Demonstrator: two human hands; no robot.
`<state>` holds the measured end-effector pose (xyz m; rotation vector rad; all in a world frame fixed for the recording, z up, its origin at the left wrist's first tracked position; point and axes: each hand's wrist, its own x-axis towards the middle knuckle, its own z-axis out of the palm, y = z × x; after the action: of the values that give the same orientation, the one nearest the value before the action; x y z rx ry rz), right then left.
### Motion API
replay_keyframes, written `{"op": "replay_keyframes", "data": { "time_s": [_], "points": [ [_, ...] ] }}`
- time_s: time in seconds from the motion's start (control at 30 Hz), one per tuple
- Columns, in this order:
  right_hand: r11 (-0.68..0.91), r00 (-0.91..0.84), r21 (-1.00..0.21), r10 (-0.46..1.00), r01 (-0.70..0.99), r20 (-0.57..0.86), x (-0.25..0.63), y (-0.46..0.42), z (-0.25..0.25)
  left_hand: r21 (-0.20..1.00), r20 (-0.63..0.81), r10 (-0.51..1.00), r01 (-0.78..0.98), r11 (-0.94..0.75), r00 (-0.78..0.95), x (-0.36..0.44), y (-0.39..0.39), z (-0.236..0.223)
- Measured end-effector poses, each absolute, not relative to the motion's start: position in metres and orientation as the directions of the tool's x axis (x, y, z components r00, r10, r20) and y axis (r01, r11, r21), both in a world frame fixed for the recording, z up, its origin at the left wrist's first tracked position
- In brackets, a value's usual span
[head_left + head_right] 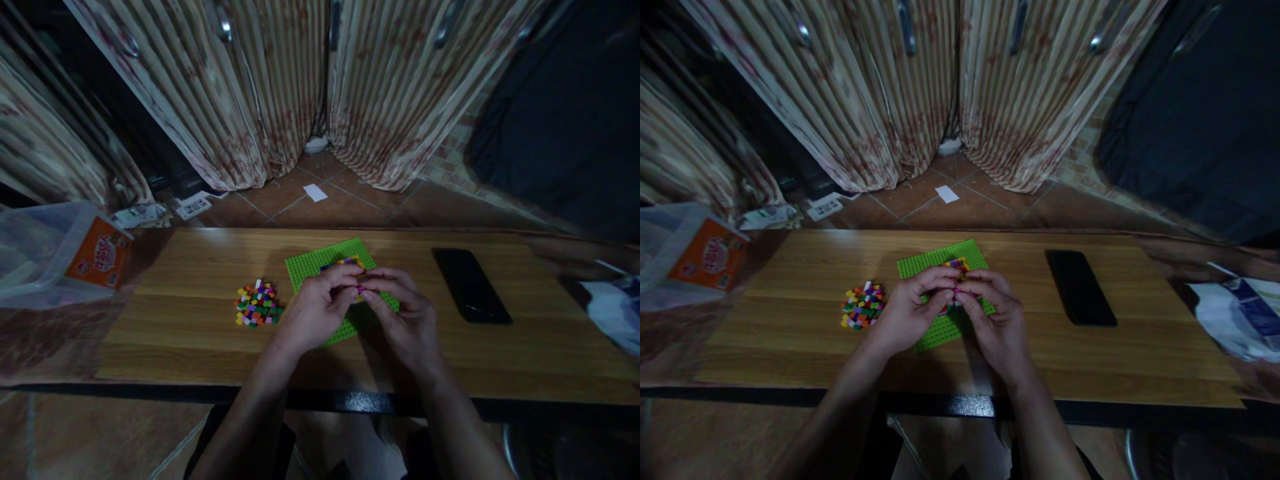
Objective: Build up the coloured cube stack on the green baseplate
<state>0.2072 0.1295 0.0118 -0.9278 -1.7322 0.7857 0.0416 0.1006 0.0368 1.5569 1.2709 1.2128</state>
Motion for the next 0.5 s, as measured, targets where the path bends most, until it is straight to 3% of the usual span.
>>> {"op": "replay_keyframes", "data": {
  "time_s": [0.13, 0.27, 0.5],
  "points": [
    [0.475, -0.153, -0.841, 0.88, 0.259, 0.45, 0.213, 0.132, 0.014, 0.937, 0.26, 0.959, 0.271, -0.222, -0.111, 0.039, 0.103, 0.037],
    [0.44, -0.098, -0.844, 0.897, 0.306, 0.431, 0.219, 0.135, 0.015, 0.918, 0.266, 0.904, 0.373, -0.131, -0.336, 0.027, 0.108, 0.031],
    [0.421, -0.147, -0.836, 0.907, 0.353, 0.395, 0.218, 0.134, 0.008, 0.837, 0.177, 0.932, 0.546, 0.027, -0.317, 0.021, 0.109, 0.025]
  ]
}}
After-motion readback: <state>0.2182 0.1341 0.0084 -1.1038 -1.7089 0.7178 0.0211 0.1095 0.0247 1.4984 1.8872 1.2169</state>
